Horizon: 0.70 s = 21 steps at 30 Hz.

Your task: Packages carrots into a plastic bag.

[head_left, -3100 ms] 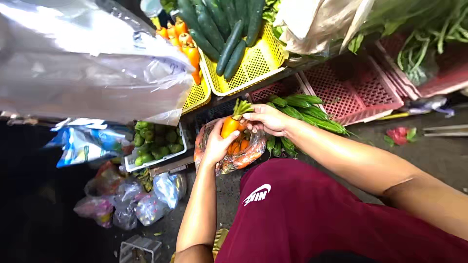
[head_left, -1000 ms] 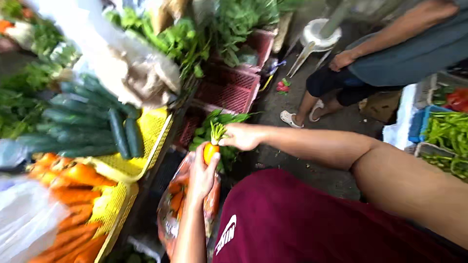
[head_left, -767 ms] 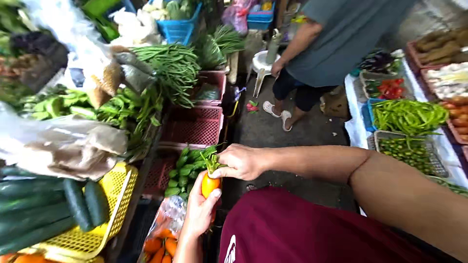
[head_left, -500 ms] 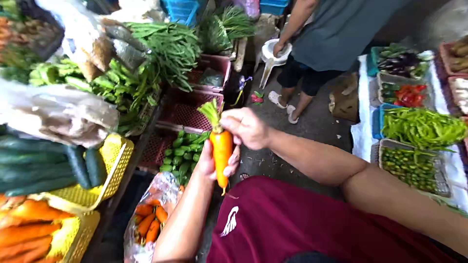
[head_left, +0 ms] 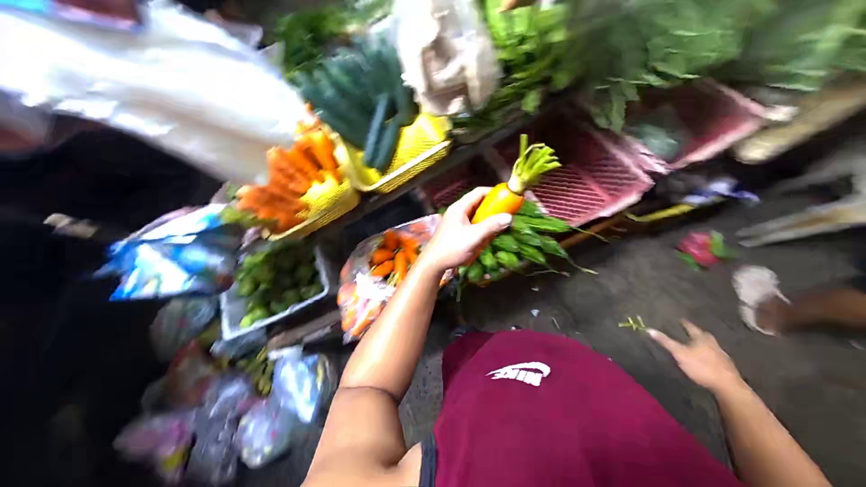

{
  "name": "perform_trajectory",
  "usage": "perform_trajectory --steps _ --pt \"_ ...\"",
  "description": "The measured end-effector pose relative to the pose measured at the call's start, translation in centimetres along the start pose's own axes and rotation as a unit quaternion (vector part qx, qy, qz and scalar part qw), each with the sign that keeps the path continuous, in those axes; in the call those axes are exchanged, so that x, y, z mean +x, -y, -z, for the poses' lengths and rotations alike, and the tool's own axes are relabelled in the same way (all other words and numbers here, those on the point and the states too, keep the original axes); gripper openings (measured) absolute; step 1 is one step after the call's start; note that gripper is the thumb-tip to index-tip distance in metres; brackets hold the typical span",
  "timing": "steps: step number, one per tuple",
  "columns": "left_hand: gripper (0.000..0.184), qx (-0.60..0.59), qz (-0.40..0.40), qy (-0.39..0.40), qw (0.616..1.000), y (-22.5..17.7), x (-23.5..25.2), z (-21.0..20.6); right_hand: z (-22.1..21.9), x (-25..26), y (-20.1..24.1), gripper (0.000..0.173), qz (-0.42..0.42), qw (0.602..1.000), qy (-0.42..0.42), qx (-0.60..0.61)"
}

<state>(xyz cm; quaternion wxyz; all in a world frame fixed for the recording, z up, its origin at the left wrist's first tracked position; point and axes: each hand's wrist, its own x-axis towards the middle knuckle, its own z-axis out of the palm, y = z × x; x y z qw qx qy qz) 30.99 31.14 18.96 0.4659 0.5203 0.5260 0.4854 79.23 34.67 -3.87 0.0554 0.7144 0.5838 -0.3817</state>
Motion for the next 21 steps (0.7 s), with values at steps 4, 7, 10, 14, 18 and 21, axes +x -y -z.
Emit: perform_trajectory --steps 4,7,10,14,18,21 --pt "0.054 0.308 0.01 -0.231 0.923 2.1 -3.4 10.6 -6.5 1.3 -3.4 0.064 -0.091 0.995 0.014 0.044" --pt "0.057 0.407 0.062 -0.335 0.847 4.3 -4.7 18.7 -9.5 2.7 -4.4 0.055 -0.116 0.991 0.069 0.013" --pt "0.063 0.395 0.091 -0.437 0.803 4.6 -3.5 24.7 -10.9 3.3 -2.7 0.055 -0.162 0.983 0.079 0.047" --pt "0.059 0.353 0.17 -0.467 0.793 3.7 1.1 29.6 -10.8 2.9 3.0 0.056 -0.187 0.974 0.066 0.111" --pt "0.06 0.335 0.205 -0.475 0.787 5.8 5.3 32.3 -11.0 1.9 8.0 0.049 -0.175 0.968 0.055 0.172" --pt "0.058 0.326 0.264 -0.459 0.783 6.0 6.8 32.2 -11.7 0.3 8.8 0.047 -0.194 0.963 0.057 0.181"
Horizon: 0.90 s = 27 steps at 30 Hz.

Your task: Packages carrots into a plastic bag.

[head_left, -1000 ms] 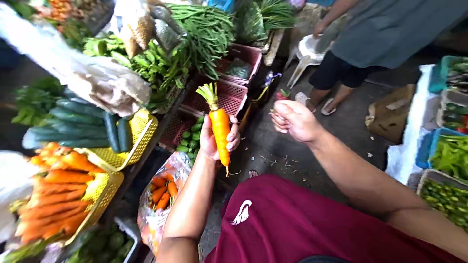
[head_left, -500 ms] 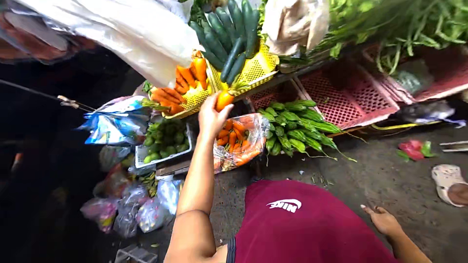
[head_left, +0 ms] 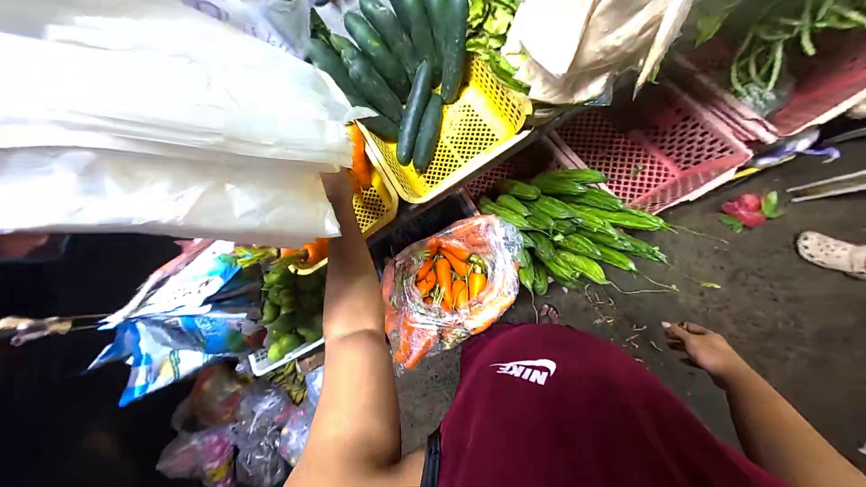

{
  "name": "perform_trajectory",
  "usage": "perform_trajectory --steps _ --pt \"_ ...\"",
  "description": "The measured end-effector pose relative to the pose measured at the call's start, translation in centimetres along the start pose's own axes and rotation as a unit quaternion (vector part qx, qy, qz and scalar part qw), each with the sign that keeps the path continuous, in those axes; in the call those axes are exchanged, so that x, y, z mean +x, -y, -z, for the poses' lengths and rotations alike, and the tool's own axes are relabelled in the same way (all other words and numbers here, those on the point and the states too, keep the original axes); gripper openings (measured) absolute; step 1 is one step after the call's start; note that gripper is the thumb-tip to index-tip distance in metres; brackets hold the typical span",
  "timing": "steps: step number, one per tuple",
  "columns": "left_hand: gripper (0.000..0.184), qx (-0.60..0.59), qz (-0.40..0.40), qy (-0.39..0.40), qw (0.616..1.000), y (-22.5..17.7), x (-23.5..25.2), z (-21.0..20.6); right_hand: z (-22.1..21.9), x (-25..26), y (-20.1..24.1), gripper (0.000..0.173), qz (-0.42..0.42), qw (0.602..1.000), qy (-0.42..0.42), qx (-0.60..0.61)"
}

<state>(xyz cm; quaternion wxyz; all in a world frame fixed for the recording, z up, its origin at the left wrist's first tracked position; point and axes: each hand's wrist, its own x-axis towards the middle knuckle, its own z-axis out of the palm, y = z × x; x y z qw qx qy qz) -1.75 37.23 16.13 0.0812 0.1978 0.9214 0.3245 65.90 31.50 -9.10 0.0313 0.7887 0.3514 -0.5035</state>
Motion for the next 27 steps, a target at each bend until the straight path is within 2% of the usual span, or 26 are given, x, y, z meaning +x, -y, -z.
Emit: perform_trajectory --steps 3,6,8,11,12,14,16,17,19,21,24,27 --pt "0.054 0.05 -0.01 -0.031 0.998 3.0 3.2 -2.6 -0.7 -1.5 -1.3 0.046 -0.04 0.999 0.003 -0.003" --pt "0.054 0.032 -0.078 -0.071 0.994 6.3 6.3 -3.7 -0.7 -2.3 -2.4 0.049 -0.067 0.997 0.016 -0.043" --pt "0.052 0.011 -0.109 -0.07 0.992 7.6 6.3 -3.5 0.0 -2.5 -3.5 0.05 -0.089 0.994 0.024 -0.056" --pt "0.04 -0.043 -0.189 -0.037 0.98 6.5 0.1 -1.4 1.0 -1.4 -3.6 0.05 -0.101 0.993 0.021 -0.053" --pt "0.039 -0.049 -0.201 0.019 0.978 5.8 -3.5 -0.9 1.4 -1.1 -3.4 0.051 -0.102 0.993 0.015 -0.053" --pt "0.034 -0.009 -0.204 0.178 0.963 6.2 -9.8 -2.1 2.1 -0.6 -2.5 0.055 -0.096 0.993 0.006 -0.068" --pt "0.029 0.1 -0.151 0.356 0.917 7.9 -14.3 -6.1 2.9 0.6 -1.8 0.048 -0.078 0.991 0.022 -0.103" --pt "0.031 0.146 -0.126 0.41 0.892 9.3 -16.0 -8.6 3.4 1.4 -1.5 0.041 -0.068 0.99 0.037 -0.116" --pt "0.048 0.22 -0.13 0.427 0.867 11.1 -19.0 -12.8 4.5 2.7 -0.7 0.031 -0.05 0.987 0.074 -0.13" --pt "0.061 0.29 -0.196 0.392 0.851 10.8 -20.8 -15.4 6.0 3.4 0.7 0.034 -0.034 0.986 0.1 -0.129" --pt "0.064 0.378 -0.237 0.396 0.802 10.2 -22.6 -16.3 8.6 3.6 2.7 0.041 0.023 0.983 0.104 -0.151" --pt "0.045 0.353 -0.264 0.377 0.814 11.2 -22.0 -16.6 11.0 3.1 6.1 0.038 0.097 0.979 0.097 -0.148"
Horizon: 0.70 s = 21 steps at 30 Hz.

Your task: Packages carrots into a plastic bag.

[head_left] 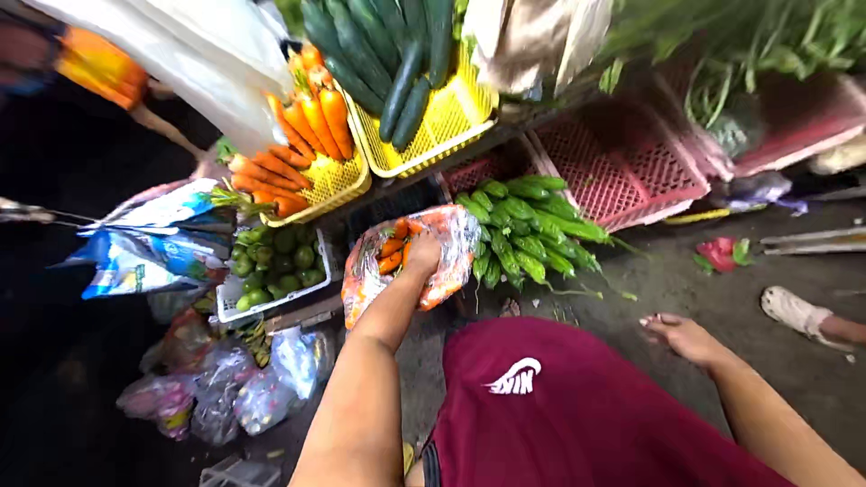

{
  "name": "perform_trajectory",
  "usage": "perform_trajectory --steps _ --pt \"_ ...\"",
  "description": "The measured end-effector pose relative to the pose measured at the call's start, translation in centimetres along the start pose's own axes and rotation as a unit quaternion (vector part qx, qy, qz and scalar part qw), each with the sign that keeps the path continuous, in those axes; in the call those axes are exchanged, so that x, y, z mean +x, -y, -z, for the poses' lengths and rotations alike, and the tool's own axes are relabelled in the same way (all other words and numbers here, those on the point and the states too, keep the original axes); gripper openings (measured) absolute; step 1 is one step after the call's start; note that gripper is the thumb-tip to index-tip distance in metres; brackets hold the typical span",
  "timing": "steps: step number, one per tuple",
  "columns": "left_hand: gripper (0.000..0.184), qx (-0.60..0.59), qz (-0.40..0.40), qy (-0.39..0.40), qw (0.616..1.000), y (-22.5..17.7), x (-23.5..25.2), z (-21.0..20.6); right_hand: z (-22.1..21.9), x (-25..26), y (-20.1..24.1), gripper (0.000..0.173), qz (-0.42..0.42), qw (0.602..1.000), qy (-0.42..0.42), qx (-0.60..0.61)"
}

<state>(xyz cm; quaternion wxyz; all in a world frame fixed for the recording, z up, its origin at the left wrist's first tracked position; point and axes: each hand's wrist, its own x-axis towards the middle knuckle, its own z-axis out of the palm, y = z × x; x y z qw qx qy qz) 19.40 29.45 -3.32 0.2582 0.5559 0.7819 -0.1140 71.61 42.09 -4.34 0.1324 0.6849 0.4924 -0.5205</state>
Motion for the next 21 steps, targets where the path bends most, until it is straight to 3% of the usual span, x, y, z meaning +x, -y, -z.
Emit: perform_trajectory --steps 2,5,7,9,13,16,21 --pt "0.03 -0.024 -0.016 -0.023 0.999 0.6 -0.3 0.4 1.6 -0.7 1.1 0.034 0.034 0.999 -0.007 0.006" --pt "0.033 -0.184 0.025 -0.125 0.975 1.8 -3.0 0.9 3.7 -2.4 3.2 0.03 0.083 0.996 0.009 -0.014" --pt "0.032 -0.334 0.089 -0.218 0.913 1.7 -6.2 2.2 4.6 -4.3 5.4 0.027 0.116 0.993 0.026 -0.03" --pt "0.028 -0.403 0.128 -0.283 0.861 1.4 -9.6 3.3 4.7 -6.8 8.2 0.025 0.181 0.981 0.062 -0.027" --pt "0.027 -0.283 0.148 -0.309 0.896 1.6 -13.8 2.8 2.1 -9.9 16.5 0.027 0.344 0.928 0.134 -0.056" --pt "0.025 -0.288 0.214 -0.332 0.872 3.0 -14.7 0.3 -2.4 -10.7 22.9 0.03 0.43 0.873 0.18 -0.144" --pt "0.029 -0.299 0.323 -0.347 0.828 4.0 -17.5 0.5 -11.6 -15.1 29.9 0.03 0.553 0.765 0.256 -0.209"
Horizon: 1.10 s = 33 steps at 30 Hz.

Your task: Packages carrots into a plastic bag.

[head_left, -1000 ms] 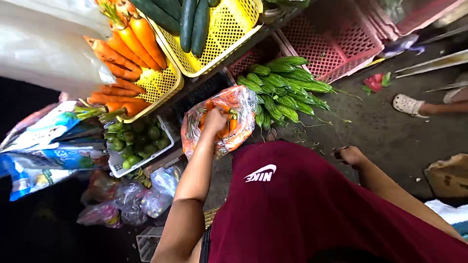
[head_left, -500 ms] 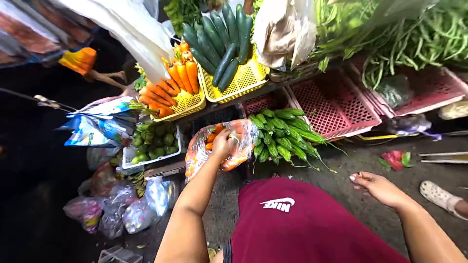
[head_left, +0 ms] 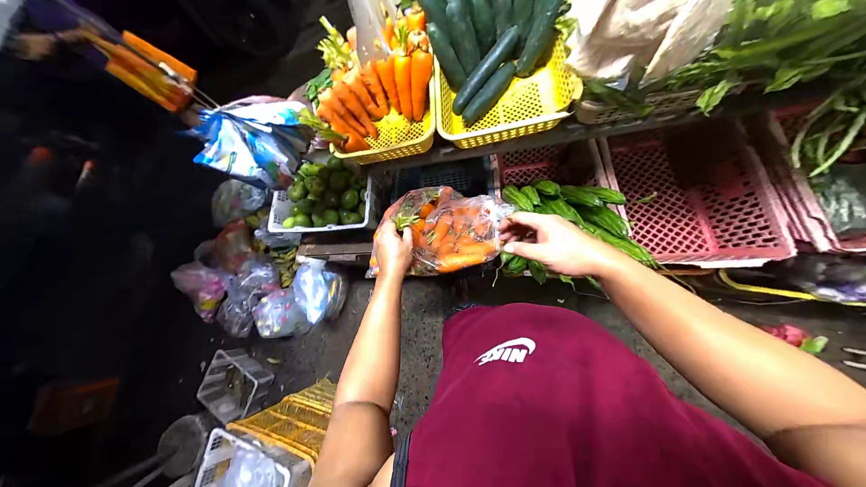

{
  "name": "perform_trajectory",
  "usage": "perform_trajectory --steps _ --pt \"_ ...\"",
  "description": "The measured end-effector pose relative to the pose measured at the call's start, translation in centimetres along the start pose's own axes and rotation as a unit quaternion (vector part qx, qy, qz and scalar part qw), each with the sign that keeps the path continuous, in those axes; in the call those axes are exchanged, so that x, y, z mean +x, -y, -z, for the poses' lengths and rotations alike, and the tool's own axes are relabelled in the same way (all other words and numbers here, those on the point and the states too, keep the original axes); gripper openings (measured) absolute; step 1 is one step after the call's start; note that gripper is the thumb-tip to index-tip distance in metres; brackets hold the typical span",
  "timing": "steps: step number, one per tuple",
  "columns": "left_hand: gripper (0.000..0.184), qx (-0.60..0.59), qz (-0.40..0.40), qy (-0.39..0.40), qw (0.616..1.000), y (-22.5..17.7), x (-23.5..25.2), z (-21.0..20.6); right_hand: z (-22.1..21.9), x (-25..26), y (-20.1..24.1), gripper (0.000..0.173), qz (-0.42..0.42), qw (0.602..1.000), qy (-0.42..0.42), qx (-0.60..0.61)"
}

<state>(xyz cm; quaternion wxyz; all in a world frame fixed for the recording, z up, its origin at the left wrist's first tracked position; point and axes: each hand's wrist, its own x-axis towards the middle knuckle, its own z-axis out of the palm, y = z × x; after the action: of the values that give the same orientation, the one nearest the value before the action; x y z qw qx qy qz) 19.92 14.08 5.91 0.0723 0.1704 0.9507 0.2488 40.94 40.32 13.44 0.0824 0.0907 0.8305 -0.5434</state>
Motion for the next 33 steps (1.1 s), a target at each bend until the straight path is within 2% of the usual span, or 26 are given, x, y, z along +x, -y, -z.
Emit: perform_trajectory --steps 3,5,7,8,9,11,12,13,15,17,19,20,22,24,25,26,27,28,29,30,31,32,33 --pt "0.027 -0.149 0.069 -0.022 0.986 1.6 0.7 1.9 -2.9 4.1 2.6 0.038 0.03 0.999 0.032 -0.024" --pt "0.022 -0.288 0.054 -0.004 0.956 0.9 0.1 4.3 -4.5 7.0 3.5 0.063 0.025 0.996 0.034 -0.081" --pt "0.02 -0.43 0.017 0.03 0.902 -0.1 -1.0 6.5 -6.5 9.9 4.7 0.088 0.019 0.989 0.043 -0.137" --pt "0.02 -0.492 -0.003 0.044 0.869 -0.5 -1.1 7.3 -7.3 11.2 5.6 0.085 0.021 0.987 0.047 -0.151" --pt "0.02 -0.53 -0.023 0.052 0.846 -0.6 -0.9 7.9 -8.0 12.4 6.6 0.07 0.027 0.987 0.052 -0.153" --pt "0.023 -0.529 -0.046 0.048 0.846 0.1 0.3 9.4 -9.3 14.8 8.1 0.039 0.026 0.985 0.075 -0.152" --pt "0.032 -0.502 -0.05 0.043 0.863 0.9 0.8 10.4 -10.2 15.8 8.7 0.034 0.024 0.983 0.086 -0.163" --pt "0.037 -0.479 -0.053 0.038 0.875 1.8 1.3 11.2 -11.1 16.7 9.2 0.034 0.02 0.979 0.101 -0.177" --pt "0.026 -0.476 -0.031 -0.012 0.879 3.5 2.0 12.2 -13.1 18.3 10.6 0.044 0.011 0.971 0.128 -0.203" --pt "0.014 -0.519 0.009 -0.086 0.851 5.1 3.1 13.6 -15.3 20.1 13.3 0.053 -0.001 0.961 0.147 -0.233" --pt "0.009 -0.559 0.032 -0.155 0.814 6.7 3.7 15.5 -17.3 21.7 16.2 0.054 -0.005 0.947 0.152 -0.284" --pt "0.007 -0.583 0.036 -0.185 0.79 7.4 3.8 16.5 -18.3 22.3 17.5 0.053 -0.004 0.94 0.153 -0.305" --pt "0.024 -0.671 0.046 -0.205 0.711 9.1 3.7 18.3 -20.1 23.1 19.4 0.052 0.015 0.936 0.166 -0.309" --pt "0.043 -0.778 0.056 -0.201 0.593 10.5 3.3 20.9 -20.9 24.4 20.4 0.045 0.051 0.951 0.233 -0.195" --pt "0.047 -0.818 0.051 -0.199 0.537 10.8 2.9 22.3 -21.1 25.3 20.5 0.04 0.055 0.947 0.306 -0.077" --pt "0.051 -0.848 0.033 -0.196 0.492 11.0 2.3 23.5 -21.5 26.0 20.3 0.036 0.044 0.919 0.388 0.054" --pt "0.052 -0.868 0.007 -0.191 0.458 11.4 1.6 24.6 -21.9 26.3 19.8 0.035 0.029 0.873 0.461 0.157" --pt "0.051 -0.879 -0.024 -0.19 0.436 12.3 1.0 25.4 -22.3 26.1 19.2 0.036 0.018 0.833 0.505 0.224" --pt "0.052 -0.87 -0.059 -0.201 0.447 14.4 0.8 26.5 -22.5 25.8 18.6 0.036 0.016 0.822 0.513 0.246" --pt "0.057 -0.835 -0.091 -0.224 0.494 17.4 1.3 27.9 -22.3 25.9 18.2 0.033 0.027 0.851 0.476 0.219" --pt "0.06 -0.778 -0.097 -0.254 0.566 20.8 1.9 29.2 -21.9 26.1 17.7 0.033 0.034 0.9 0.408 0.149" --pt "0.058 -0.69 -0.065 -0.286 0.662 23.7 2.4 29.6 -21.1 26.2 16.7 0.038 0.023 0.94 0.333 0.068" --pt "0.049 -0.554 -0.009 -0.304 0.775 26.3 3.0 29.3 -19.9 26.6 15.6 0.041 0.001 0.965 0.263 0.026"
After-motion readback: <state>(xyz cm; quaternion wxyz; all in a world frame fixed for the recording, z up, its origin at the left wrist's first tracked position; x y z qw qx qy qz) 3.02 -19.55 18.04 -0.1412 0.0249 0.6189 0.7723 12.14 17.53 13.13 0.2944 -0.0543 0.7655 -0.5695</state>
